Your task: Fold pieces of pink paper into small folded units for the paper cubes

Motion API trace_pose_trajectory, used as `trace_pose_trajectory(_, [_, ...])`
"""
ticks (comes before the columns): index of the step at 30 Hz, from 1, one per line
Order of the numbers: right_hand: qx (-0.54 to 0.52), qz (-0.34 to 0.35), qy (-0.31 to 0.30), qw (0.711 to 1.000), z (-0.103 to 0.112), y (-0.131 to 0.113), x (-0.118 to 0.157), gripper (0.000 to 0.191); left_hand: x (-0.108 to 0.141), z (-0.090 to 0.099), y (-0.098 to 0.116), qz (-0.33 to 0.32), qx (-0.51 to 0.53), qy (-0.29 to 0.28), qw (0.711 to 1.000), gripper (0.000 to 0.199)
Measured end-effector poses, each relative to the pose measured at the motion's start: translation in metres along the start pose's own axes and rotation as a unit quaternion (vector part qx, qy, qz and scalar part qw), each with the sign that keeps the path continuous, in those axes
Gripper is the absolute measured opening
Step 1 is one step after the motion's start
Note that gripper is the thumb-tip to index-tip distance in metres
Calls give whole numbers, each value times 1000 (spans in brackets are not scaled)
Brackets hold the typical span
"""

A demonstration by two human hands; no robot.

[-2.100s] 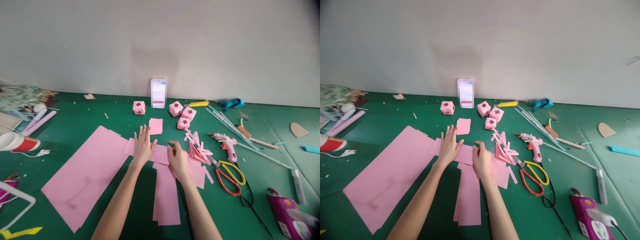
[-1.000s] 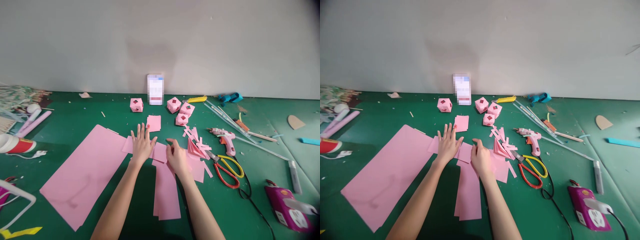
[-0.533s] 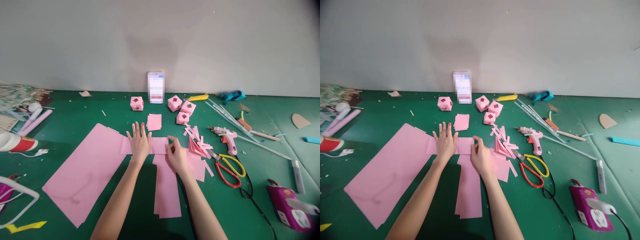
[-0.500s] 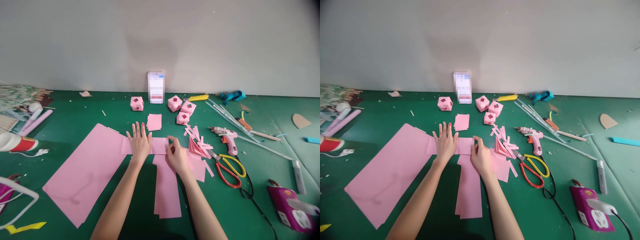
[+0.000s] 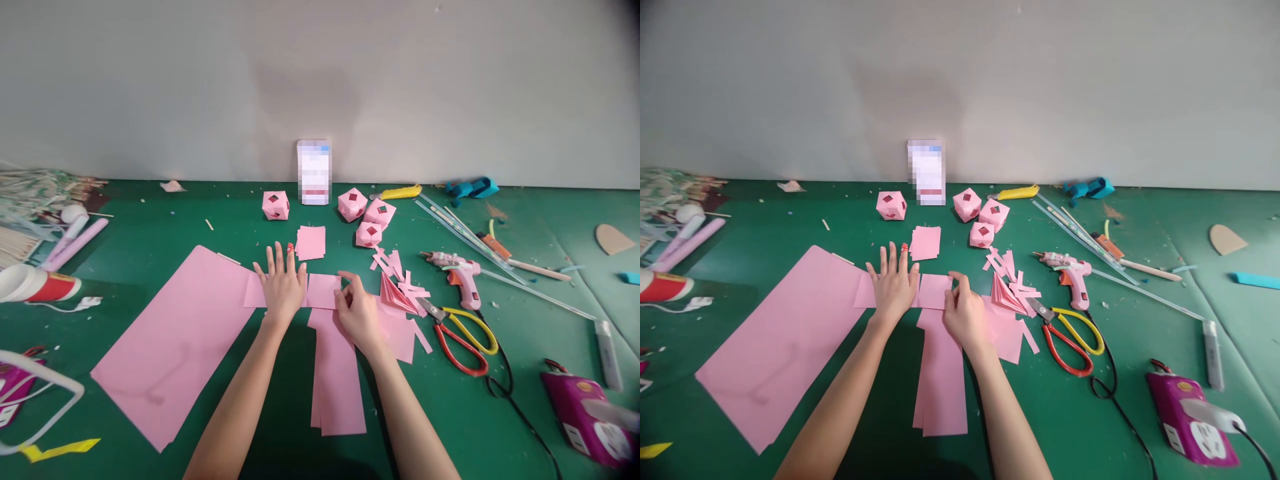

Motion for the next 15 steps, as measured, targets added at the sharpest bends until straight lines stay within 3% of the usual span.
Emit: trace_pose_trajectory(15, [-16,-14,19,1000,6,3,0,33,1,-2,-2,-10,8,11,1000,54])
Point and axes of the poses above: each hand's wrist, its own x-axis away from the middle knuckle, its own z-axis out of the back of the hand, y = z × x, the point moved 2 cm from there along -x, towards the middle knuckle, and after that the axes turned 5 degrees about -z, right-handed, at the moved point
